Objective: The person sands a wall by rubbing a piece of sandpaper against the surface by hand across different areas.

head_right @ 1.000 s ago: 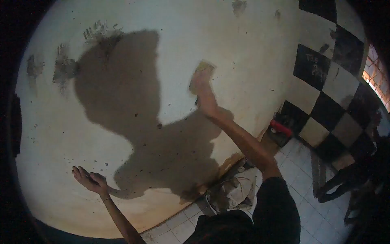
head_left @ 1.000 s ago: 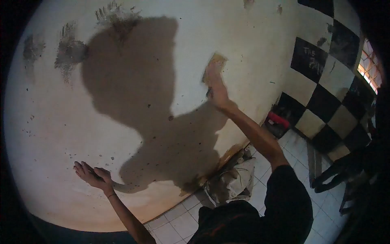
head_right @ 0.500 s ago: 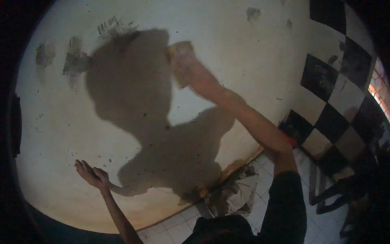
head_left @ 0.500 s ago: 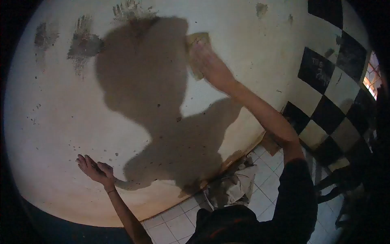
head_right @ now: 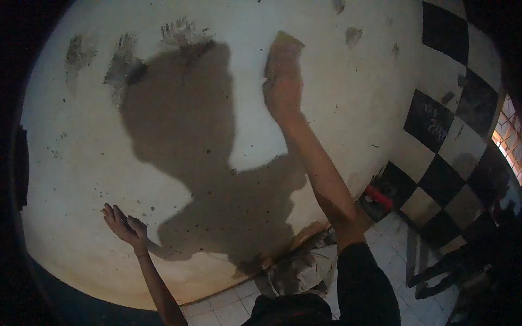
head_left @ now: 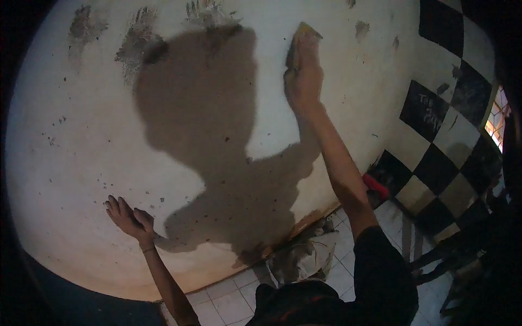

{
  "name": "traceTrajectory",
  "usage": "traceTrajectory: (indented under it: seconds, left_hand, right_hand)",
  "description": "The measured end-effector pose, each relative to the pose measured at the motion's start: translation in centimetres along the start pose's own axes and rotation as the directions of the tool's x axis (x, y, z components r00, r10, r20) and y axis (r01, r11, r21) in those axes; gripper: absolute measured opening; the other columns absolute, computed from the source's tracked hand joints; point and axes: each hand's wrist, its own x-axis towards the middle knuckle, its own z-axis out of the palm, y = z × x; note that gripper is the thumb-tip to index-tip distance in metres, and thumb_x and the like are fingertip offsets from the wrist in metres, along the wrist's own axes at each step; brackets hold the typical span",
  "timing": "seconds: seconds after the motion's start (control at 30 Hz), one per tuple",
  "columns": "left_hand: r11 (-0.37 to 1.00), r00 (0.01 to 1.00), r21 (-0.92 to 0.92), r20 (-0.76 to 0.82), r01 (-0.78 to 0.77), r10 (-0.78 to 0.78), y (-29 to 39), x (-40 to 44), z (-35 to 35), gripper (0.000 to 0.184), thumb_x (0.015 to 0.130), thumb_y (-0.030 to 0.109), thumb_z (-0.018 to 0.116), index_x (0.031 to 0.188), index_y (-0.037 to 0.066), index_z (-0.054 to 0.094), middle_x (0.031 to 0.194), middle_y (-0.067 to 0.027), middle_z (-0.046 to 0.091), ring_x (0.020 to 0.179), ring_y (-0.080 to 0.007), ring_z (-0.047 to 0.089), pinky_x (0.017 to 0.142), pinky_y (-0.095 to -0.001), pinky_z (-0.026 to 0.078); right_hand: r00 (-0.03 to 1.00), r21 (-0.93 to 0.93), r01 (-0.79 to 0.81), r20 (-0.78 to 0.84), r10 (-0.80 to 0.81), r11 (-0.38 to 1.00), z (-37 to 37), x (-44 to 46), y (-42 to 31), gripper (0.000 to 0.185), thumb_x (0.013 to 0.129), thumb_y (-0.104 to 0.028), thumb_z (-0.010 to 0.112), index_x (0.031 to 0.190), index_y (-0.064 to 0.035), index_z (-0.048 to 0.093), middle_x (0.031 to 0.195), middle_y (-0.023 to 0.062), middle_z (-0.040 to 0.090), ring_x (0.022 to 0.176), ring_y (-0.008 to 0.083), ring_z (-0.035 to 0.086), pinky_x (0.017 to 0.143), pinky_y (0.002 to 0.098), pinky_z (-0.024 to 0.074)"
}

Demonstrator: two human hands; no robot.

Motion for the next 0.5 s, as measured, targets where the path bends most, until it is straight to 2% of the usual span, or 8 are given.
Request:
traceTrajectory:
  seconds: [0.07, 0.17, 0.23, 0.27, 0.33, 0.4, 0.43, 0.5]
  left_hand:
    - [1.0, 1.0, 0.001, 0.018, 0.021, -0.021, -0.4, -0.1, 0.1, 0.05, 0.099, 0.029, 0.041, 0.138, -0.002, 0.048, 0.148, -0.0265, 0.042, 0.14, -0.0431, 0.035, 0.116, -0.0578, 0.02]
    - [0.999, 1.0, -0.053, 0.01, 0.007, -0.007, -0.3, -0.2, -0.2, 0.051, 0.099, 0.029, 0.042, 0.138, -0.002, 0.047, 0.149, -0.0262, 0.041, 0.141, -0.0437, 0.033, 0.116, -0.058, 0.019]
    - [0.999, 0.999, -0.045, 0.032, 0.024, -0.022, -0.6, -0.4, -0.3, 0.051, 0.099, 0.029, 0.043, 0.138, -0.002, 0.047, 0.149, -0.0266, 0.04, 0.141, -0.0443, 0.033, 0.116, -0.0582, 0.019]
    - [0.998, 0.997, -0.047, 0.058, 0.051, -0.049, -0.5, -0.7, -0.2, 0.05, 0.098, 0.029, 0.043, 0.138, -0.002, 0.047, 0.149, -0.0271, 0.04, 0.141, -0.0448, 0.033, 0.116, -0.0584, 0.019]
    - [0.999, 0.999, -0.032, 0.042, 0.032, -0.03, -0.6, -0.8, 0.2, 0.05, 0.099, 0.029, 0.042, 0.138, -0.002, 0.047, 0.149, -0.0266, 0.04, 0.141, -0.0452, 0.032, 0.117, -0.0582, 0.019]
    - [1.0, 1.0, 0.016, 0.019, 0.001, -0.002, -0.4, -0.5, 0.2, 0.049, 0.099, 0.026, 0.042, 0.138, -0.003, 0.048, 0.149, -0.0263, 0.041, 0.141, -0.0449, 0.033, 0.116, -0.0582, 0.019]
    - [1.0, 1.0, 0.012, 0.02, 0.0, 0.0, -0.2, -0.4, 0.1, 0.049, 0.099, 0.026, 0.042, 0.138, -0.003, 0.048, 0.149, -0.0263, 0.041, 0.141, -0.0449, 0.033, 0.116, -0.0582, 0.019]
    - [1.0, 0.999, -0.028, 0.039, 0.014, -0.013, -0.1, -0.1, -0.4, 0.048, 0.098, 0.023, 0.042, 0.138, -0.005, 0.047, 0.148, -0.0265, 0.042, 0.14, -0.0448, 0.035, 0.116, -0.0581, 0.02]
  right_hand:
    - [0.977, 0.339, 0.185, 0.042, -0.211, 0.922, 3.7, -1.6, -2.5, 0.067, 0.085, 0.002, 0.056, 0.148, -0.0036, 0.037, 0.148, 0.0232, 0.042, 0.14, 0.038, 0.037, 0.115, 0.0394, 0.0339]
    - [0.743, 0.099, 0.633, 0.202, -0.638, 0.768, 4.0, 0.5, -1.1, 0.057, 0.093, -0.008, 0.053, 0.148, -0.0101, 0.04, 0.149, 0.0197, 0.044, 0.138, 0.0338, 0.041, 0.114, 0.0386, 0.0354]
    - [0.897, 0.009, 0.44, -0.049, -0.439, 0.898, 1.7, 4.7, 1.7, 0.057, 0.088, 0.0, 0.054, 0.144, -0.0079, 0.046, 0.15, 0.0173, 0.044, 0.137, 0.03, 0.045, 0.11, 0.038, 0.041]
    - [0.99, 0.216, -0.105, 0.118, 0.08, 0.971, -0.8, 5.6, 0.8, 0.066, 0.08, 0.01, 0.054, 0.143, -0.0075, 0.048, 0.152, 0.0153, 0.041, 0.136, 0.03, 0.046, 0.105, 0.0379, 0.046]
    - [0.986, 0.179, -0.163, 0.054, 0.156, 0.97, -0.1, 6.4, 0.5, 0.072, 0.076, 0.017, 0.052, 0.144, -0.0065, 0.045, 0.146, 0.0181, 0.048, 0.132, 0.0314, 0.05, 0.102, 0.0398, 0.0483]
    - [0.939, 0.06, 0.317, 0.117, -0.322, 0.946, 1.2, 3.4, -2.4, 0.069, 0.08, 0.014, 0.053, 0.145, -0.0045, 0.041, 0.144, 0.0208, 0.049, 0.13, 0.031, 0.052, 0.104, 0.0405, 0.0462]
    - [0.935, 0.364, 0.243, 0.159, -0.317, 0.899, 2.9, 1.7, -3.3, 0.065, 0.084, 0.009, 0.055, 0.146, -0.0042, 0.039, 0.146, 0.0201, 0.045, 0.131, 0.0333, 0.05, 0.107, 0.0412, 0.0447]
    - [0.896, 0.232, 0.166, 0.37, -0.245, 0.958, 2.4, 3.1, -3.0, 0.064, 0.084, 0.009, 0.057, 0.145, -0.0042, 0.041, 0.148, 0.0191, 0.043, 0.133, 0.0344, 0.048, 0.108, 0.0411, 0.0438]
